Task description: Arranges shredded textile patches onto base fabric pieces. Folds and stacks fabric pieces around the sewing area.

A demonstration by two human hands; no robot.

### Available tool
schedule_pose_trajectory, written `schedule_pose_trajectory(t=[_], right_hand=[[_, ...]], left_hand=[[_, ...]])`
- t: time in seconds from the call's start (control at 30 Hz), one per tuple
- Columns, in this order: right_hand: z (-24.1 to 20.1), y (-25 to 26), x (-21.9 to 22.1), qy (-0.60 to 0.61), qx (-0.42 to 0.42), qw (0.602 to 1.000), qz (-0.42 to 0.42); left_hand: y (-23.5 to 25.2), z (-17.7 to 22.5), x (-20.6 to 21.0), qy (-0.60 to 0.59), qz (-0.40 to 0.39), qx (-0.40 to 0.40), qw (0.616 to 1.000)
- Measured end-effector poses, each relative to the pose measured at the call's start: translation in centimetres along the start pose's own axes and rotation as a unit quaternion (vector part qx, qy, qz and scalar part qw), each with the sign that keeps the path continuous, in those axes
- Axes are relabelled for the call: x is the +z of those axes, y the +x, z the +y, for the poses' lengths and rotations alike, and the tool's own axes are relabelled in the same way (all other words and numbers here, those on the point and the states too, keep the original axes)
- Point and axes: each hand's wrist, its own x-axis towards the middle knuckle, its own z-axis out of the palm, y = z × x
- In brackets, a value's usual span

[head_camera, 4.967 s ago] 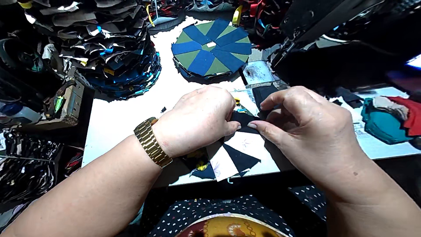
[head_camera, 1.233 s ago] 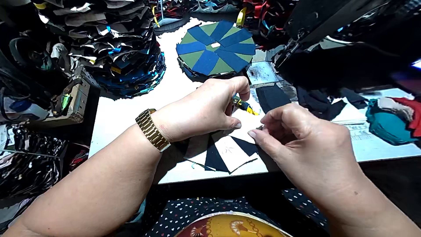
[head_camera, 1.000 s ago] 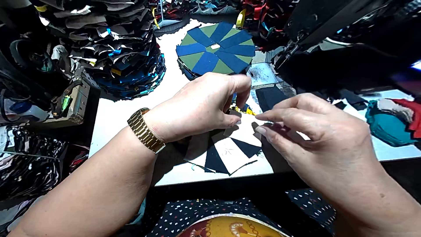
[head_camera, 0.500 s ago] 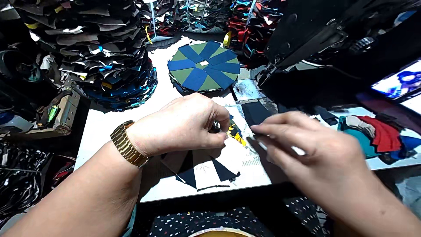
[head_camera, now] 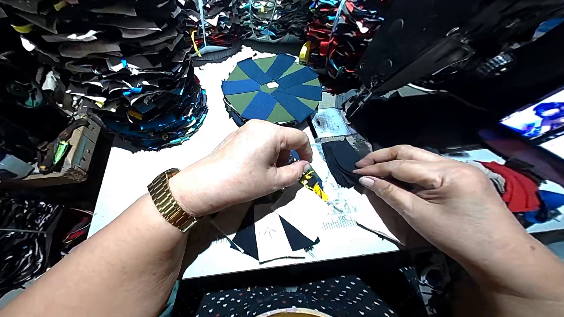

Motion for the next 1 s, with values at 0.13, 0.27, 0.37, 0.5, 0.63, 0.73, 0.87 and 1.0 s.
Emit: schedule_pose_trajectory(t=[0.13, 0.27, 0.37, 0.5, 0.63, 0.73, 0.87, 1.0], right_hand=[[-0.3, 0.0, 0.0, 0.002, 0.006, 1.000, 0.002], [-0.7, 0.1, 0.2, -0.007, 0.034, 0.999, 0.013], [-0.8, 0.1, 0.4, 0.015, 0.062, 0.998, 0.023], [-0.8, 0.3, 0.4, 0.060, 0.087, 0.994, 0.031], [-1.0, 0.4, 0.6, 0.054, 0.079, 0.995, 0.027], [-1.2, 0.5, 0.8, 0.012, 0.039, 0.999, 0.028], [-1.3, 0.8, 1.3, -0.031, -0.009, 0.999, 0.019], [-0.9, 0.9, 0.8, -0.029, -0.022, 0.999, -0.002]], left_hand=[[0.0, 0.2, 0.0, -0.009, 0.006, -0.010, 1.000], [0.0, 0.2, 0.0, -0.011, -0.002, -0.022, 1.000], [0.0, 0.2, 0.2, -0.022, 0.005, -0.014, 1.000], [0.1, 0.3, 0.4, -0.046, 0.005, -0.007, 0.999], [0.0, 0.4, 0.5, -0.046, 0.004, -0.005, 0.999], [0.0, 0.5, 0.5, -0.042, 0.004, -0.005, 0.999], [0.0, 0.4, 0.5, -0.037, 0.001, -0.003, 0.999], [0.0, 0.3, 0.5, -0.043, -0.001, -0.003, 0.999]])
